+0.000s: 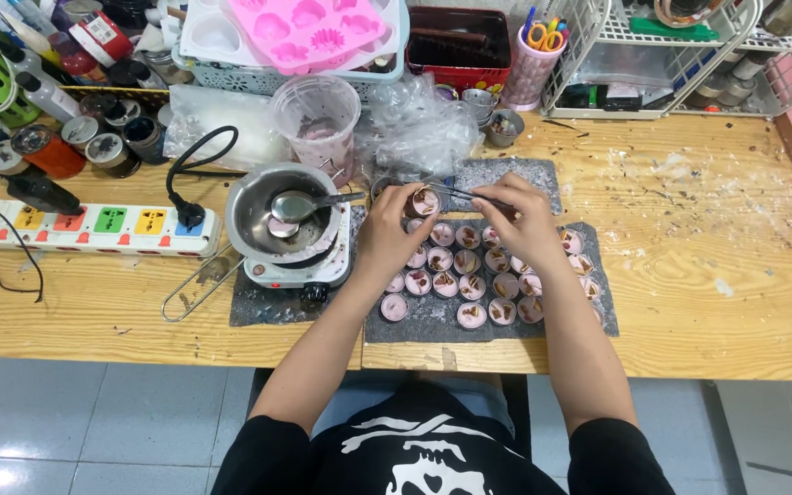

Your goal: Placing wicks into small containers and adjusting wax for scented candles at a workstation.

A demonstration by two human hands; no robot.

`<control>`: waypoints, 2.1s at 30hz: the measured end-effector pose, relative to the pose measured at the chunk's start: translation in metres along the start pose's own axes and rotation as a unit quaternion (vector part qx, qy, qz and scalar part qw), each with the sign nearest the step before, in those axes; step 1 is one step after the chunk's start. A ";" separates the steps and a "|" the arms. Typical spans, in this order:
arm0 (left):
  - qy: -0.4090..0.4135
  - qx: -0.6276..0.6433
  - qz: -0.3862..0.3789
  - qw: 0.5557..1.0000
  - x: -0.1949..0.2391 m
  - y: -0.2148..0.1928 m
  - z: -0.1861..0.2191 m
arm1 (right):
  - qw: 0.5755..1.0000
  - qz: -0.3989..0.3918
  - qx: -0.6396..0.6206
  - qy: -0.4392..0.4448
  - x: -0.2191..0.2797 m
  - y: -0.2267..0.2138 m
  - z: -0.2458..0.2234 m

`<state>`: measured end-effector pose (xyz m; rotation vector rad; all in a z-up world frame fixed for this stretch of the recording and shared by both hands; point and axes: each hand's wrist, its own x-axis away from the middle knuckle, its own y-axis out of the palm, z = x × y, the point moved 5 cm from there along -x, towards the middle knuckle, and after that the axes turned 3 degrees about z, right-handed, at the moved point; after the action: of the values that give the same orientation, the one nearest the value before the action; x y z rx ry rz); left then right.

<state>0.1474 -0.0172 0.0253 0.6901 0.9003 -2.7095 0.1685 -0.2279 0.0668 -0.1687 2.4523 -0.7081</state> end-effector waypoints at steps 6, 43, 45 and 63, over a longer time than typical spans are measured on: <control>-0.019 0.007 0.004 1.000 0.000 0.001 -0.007 | 1.000 0.004 0.013 -0.007 0.001 0.005 0.001; 0.024 -0.086 -0.178 0.980 0.015 0.015 0.004 | 0.967 -0.045 0.243 -0.056 -0.030 0.045 -0.013; 0.004 -0.070 -0.188 0.980 0.014 0.016 0.001 | 0.980 -0.027 0.194 -0.034 -0.029 0.032 -0.012; -0.041 0.049 -0.003 0.998 0.004 -0.005 -0.003 | 0.985 -0.040 0.106 -0.127 0.006 -0.014 -0.026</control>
<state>0.1435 -0.0117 0.0236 0.5914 0.7569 -2.7809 0.1486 -0.2298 0.0892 -0.2580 2.1229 -0.9183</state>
